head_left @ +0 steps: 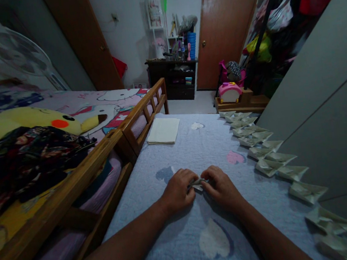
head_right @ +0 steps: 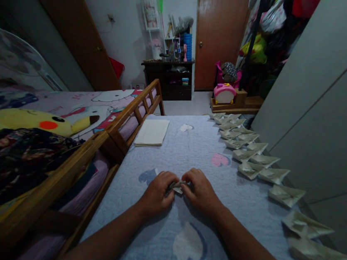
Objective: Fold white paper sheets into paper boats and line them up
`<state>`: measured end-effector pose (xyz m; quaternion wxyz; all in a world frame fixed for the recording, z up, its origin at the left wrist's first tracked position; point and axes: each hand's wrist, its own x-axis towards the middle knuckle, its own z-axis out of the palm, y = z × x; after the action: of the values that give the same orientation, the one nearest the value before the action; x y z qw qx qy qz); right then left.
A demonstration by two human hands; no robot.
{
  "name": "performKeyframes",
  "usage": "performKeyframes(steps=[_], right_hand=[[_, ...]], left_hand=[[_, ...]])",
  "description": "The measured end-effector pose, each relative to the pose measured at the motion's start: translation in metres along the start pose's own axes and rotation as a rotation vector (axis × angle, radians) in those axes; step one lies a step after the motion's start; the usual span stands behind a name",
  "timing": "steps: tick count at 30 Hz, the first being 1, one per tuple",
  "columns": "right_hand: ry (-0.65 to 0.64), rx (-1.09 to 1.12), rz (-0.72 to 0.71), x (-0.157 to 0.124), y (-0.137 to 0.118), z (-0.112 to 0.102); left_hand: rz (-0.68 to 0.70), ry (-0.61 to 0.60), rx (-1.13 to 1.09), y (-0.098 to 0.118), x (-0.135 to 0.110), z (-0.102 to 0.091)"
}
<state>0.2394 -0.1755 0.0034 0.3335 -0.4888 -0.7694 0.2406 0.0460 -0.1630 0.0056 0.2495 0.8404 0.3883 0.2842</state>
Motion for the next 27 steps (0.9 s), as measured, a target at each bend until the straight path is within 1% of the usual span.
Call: performKeyframes(steps=[4,9,14,22,27], right_hand=[[-0.025,-0.014,-0.022,0.0011,-0.0007,0.0017],[-0.021,0.003,-0.036,0.001,-0.0023,0.0024],[-0.012,0.019,-0.037,0.0013,-0.0053,0.0042],[0.007,-0.007,-0.01,0.0034,-0.0081,0.0094],[0.016,-0.005,-0.021,0.0035,-0.0098,0.0072]], left_hand=[[-0.002,0.002,0.0,0.0031,-0.0006,-0.0021],[-0.041,0.076,-0.032,0.004,0.0,-0.0025],[-0.016,0.113,-0.037,0.0026,0.0,-0.0005],[-0.062,0.079,-0.106,0.001,0.0004,0.0025],[-0.065,0.072,-0.152,0.0009,0.0007,0.0013]])
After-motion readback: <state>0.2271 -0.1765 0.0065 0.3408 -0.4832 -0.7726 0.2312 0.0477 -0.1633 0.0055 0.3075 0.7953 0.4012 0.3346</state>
